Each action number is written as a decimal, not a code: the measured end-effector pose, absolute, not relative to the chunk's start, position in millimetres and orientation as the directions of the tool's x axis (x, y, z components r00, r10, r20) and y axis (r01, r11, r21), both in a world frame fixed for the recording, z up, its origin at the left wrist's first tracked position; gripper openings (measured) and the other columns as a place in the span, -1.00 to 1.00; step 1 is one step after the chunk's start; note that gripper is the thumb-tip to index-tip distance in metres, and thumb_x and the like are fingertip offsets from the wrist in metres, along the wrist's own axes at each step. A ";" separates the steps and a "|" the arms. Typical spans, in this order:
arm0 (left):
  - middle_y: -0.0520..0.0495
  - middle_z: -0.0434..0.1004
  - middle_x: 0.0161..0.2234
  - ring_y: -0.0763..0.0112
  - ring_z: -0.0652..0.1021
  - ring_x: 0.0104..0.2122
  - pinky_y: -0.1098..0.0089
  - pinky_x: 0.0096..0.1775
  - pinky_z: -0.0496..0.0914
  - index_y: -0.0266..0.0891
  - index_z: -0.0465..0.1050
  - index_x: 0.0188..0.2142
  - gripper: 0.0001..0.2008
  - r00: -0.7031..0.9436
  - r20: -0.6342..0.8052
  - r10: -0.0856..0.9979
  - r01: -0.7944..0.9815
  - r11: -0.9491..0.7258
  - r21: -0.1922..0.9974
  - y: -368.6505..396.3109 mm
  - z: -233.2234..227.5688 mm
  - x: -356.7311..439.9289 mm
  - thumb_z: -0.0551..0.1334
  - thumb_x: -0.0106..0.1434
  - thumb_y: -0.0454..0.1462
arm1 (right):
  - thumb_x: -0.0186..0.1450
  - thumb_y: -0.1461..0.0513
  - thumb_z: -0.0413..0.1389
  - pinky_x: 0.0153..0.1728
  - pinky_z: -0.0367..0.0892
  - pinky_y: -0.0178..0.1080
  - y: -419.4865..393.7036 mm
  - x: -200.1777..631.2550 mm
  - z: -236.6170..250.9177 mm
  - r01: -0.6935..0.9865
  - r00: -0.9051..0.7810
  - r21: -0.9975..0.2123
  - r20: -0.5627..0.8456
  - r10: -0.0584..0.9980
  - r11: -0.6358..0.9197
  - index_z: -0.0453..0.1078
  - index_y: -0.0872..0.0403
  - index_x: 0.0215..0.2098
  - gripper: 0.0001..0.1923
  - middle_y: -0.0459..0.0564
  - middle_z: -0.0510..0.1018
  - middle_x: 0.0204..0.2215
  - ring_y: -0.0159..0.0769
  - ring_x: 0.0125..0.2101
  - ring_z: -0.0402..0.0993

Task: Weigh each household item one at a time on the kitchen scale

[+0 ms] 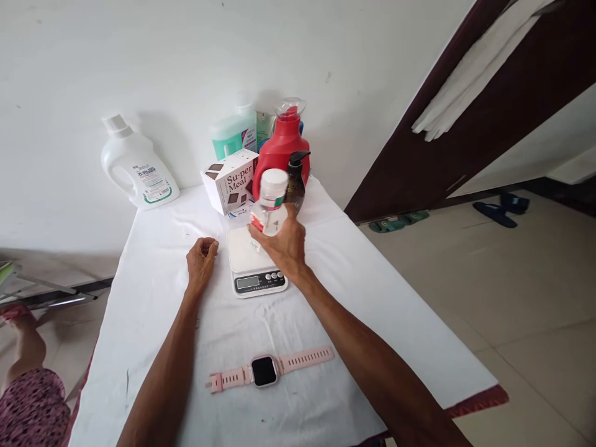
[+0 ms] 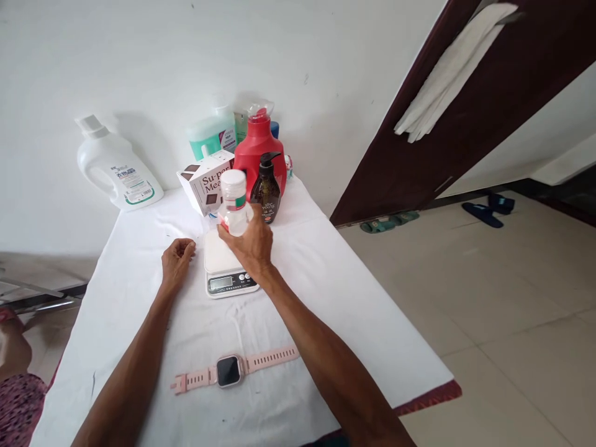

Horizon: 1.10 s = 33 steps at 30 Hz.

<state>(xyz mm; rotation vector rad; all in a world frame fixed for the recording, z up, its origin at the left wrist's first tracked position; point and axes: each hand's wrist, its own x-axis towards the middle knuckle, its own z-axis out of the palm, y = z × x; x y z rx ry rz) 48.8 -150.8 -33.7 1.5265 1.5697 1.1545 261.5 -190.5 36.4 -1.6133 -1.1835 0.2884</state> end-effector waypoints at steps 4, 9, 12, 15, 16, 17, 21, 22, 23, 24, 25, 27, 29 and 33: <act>-0.10 0.65 -0.31 0.25 0.62 -0.34 0.26 -0.20 0.50 -0.19 0.55 -0.23 -0.68 -0.105 0.121 0.987 0.419 -0.066 0.906 -151.1 -35.4 48.2 0.27 0.23 -0.01 | 0.03 -0.12 0.36 -0.13 0.48 0.07 -202.2 300.3 44.4 0.553 0.560 -0.833 0.368 0.742 -0.004 0.29 0.00 0.01 -0.30 0.08 0.64 -0.26 0.08 -0.22 0.60; -0.11 0.65 -0.31 0.23 0.62 -0.33 0.24 -0.19 0.50 -0.18 0.55 -0.23 -0.67 -0.101 0.125 0.987 0.427 -0.071 0.902 -151.0 -38.1 46.7 0.26 0.23 0.01 | -0.01 -0.13 0.34 -0.09 0.47 0.08 -198.3 331.8 24.6 0.517 0.639 -0.850 0.305 0.706 -0.100 0.26 -0.03 -0.04 -0.31 0.07 0.64 -0.25 0.11 -0.17 0.59; -0.10 0.64 -0.31 0.23 0.62 -0.33 0.24 -0.19 0.50 -0.18 0.55 -0.22 -0.67 -0.100 0.122 0.987 0.422 -0.069 0.904 -149.4 -38.5 46.4 0.27 0.23 0.01 | -0.03 -0.11 0.35 -0.04 0.46 0.09 -185.3 336.9 9.5 0.504 0.657 -0.853 0.280 0.700 -0.133 0.24 -0.03 -0.05 -0.30 0.12 0.65 -0.20 0.14 -0.12 0.60; -0.09 0.63 -0.33 0.25 0.60 -0.34 0.25 -0.22 0.49 -0.17 0.54 -0.23 -0.67 -0.110 0.118 0.987 0.419 -0.061 0.906 -148.7 -38.8 47.9 0.27 0.23 0.01 | -0.03 -0.11 0.35 0.00 0.45 0.12 -172.0 336.5 1.0 0.503 0.657 -0.851 0.266 0.705 -0.148 0.23 -0.03 -0.05 -0.29 0.17 0.65 -0.15 0.18 -0.08 0.60; -0.08 0.62 -0.34 0.26 0.60 -0.34 0.26 -0.23 0.49 -0.17 0.54 -0.23 -0.68 -0.114 0.120 0.986 0.418 -0.062 0.906 -149.4 -39.2 48.8 0.27 0.23 0.01 | -0.03 -0.12 0.35 0.00 0.44 0.14 -169.2 335.9 -0.9 0.500 0.654 -0.855 0.269 0.707 -0.137 0.23 -0.04 -0.03 -0.28 0.18 0.65 -0.13 0.18 -0.07 0.60; -0.08 0.61 -0.35 0.26 0.59 -0.35 0.28 -0.25 0.49 -0.17 0.54 -0.24 -0.68 -0.117 0.124 0.985 0.415 -0.065 0.908 -150.4 -39.8 49.7 0.27 0.23 0.01 | -0.02 -0.14 0.35 0.01 0.44 0.15 -167.8 335.3 -2.6 0.491 0.649 -0.863 0.270 0.711 -0.120 0.22 -0.04 -0.01 -0.26 0.17 0.65 -0.12 0.18 -0.07 0.60; -0.09 0.59 -0.34 0.30 0.59 -0.37 0.33 -0.34 0.47 -0.20 0.52 -0.23 -0.66 -0.090 0.098 0.991 0.321 -0.065 0.945 -149.4 -42.0 47.2 0.30 0.24 0.02 | -0.02 -0.18 0.39 0.05 0.44 0.19 -174.9 333.4 -13.4 0.403 0.621 -0.914 0.236 0.748 -0.045 0.17 -0.06 0.09 -0.13 0.19 0.61 0.02 0.16 0.00 0.58; -0.11 0.60 -0.29 0.31 0.60 -0.36 0.34 -0.36 0.47 -0.21 0.51 -0.20 -0.63 -0.096 0.083 0.992 0.278 -0.054 0.959 -144.8 -41.0 43.3 0.31 0.24 0.04 | -0.06 -0.18 0.42 0.06 0.44 0.21 -178.9 333.3 -17.3 0.386 0.614 -0.922 0.228 0.755 -0.036 0.16 -0.06 0.10 -0.09 0.22 0.58 0.07 0.18 0.04 0.56; -0.14 0.60 -0.23 0.30 0.61 -0.34 0.34 -0.37 0.48 -0.22 0.51 -0.17 -0.60 -0.121 0.074 0.990 0.241 -0.043 0.969 -137.4 -38.3 37.6 0.32 0.24 0.06 | -0.09 -0.17 0.44 0.07 0.44 0.24 -183.1 333.4 -21.4 0.379 0.603 -0.925 0.218 0.767 -0.035 0.14 -0.05 0.11 -0.05 0.27 0.55 0.11 0.23 0.07 0.54; -0.17 0.59 -0.17 0.29 0.62 -0.31 0.34 -0.36 0.49 -0.23 0.49 -0.13 -0.56 -0.172 0.076 0.982 0.221 -0.037 0.975 -127.2 -33.5 29.8 0.32 0.25 0.08 | -0.10 -0.16 0.45 0.07 0.44 0.25 -187.0 333.7 -25.4 0.369 0.579 -0.928 0.196 0.791 -0.040 0.13 -0.05 0.11 -0.03 0.32 0.52 0.13 0.26 0.08 0.54; -0.20 0.58 -0.10 0.27 0.64 -0.27 0.32 -0.32 0.52 -0.22 0.48 -0.09 -0.54 -0.252 0.093 0.963 0.222 -0.036 0.974 -114.1 -26.2 20.1 0.32 0.26 0.08 | -0.12 -0.16 0.46 0.08 0.45 0.25 -190.3 334.2 -29.0 0.352 0.575 -0.935 0.184 0.797 -0.037 0.12 -0.06 0.09 -0.02 0.33 0.50 0.15 0.27 0.09 0.53; -0.26 0.54 0.03 0.21 0.63 -0.11 0.25 -0.16 0.56 -0.22 0.43 0.01 -0.52 -0.447 0.167 0.879 0.286 -0.036 0.957 -81.2 -3.8 -3.7 0.32 0.29 0.07 | -0.09 -0.15 0.46 0.13 0.45 0.23 -194.2 335.9 -34.3 0.313 0.571 -0.949 0.167 0.804 -0.026 0.11 -0.10 0.08 -0.06 0.32 0.47 0.19 0.27 0.14 0.51; -0.38 0.40 0.23 0.13 0.56 0.11 0.16 0.13 0.49 -0.25 0.34 0.17 -0.46 -0.632 0.258 0.731 0.373 -0.005 0.928 -43.3 25.8 -29.7 0.33 0.33 -0.01 | -0.02 -0.16 0.42 0.19 0.42 0.22 -194.6 338.3 -37.2 0.256 0.591 -0.967 0.148 0.793 -0.010 0.11 -0.13 0.07 -0.14 0.27 0.46 0.19 0.23 0.16 0.50; -0.59 -0.05 0.47 -0.13 0.12 0.49 -0.01 0.43 0.14 -0.40 0.07 0.40 -0.11 -0.716 0.345 0.607 0.446 0.017 0.895 27.7 79.0 -73.4 0.31 0.35 0.13 | 0.15 -0.17 0.29 0.26 0.34 0.24 -190.8 343.9 -41.2 0.188 0.615 -0.981 0.158 0.773 0.051 0.12 -0.11 0.08 -0.30 0.25 0.45 0.17 0.19 0.20 0.47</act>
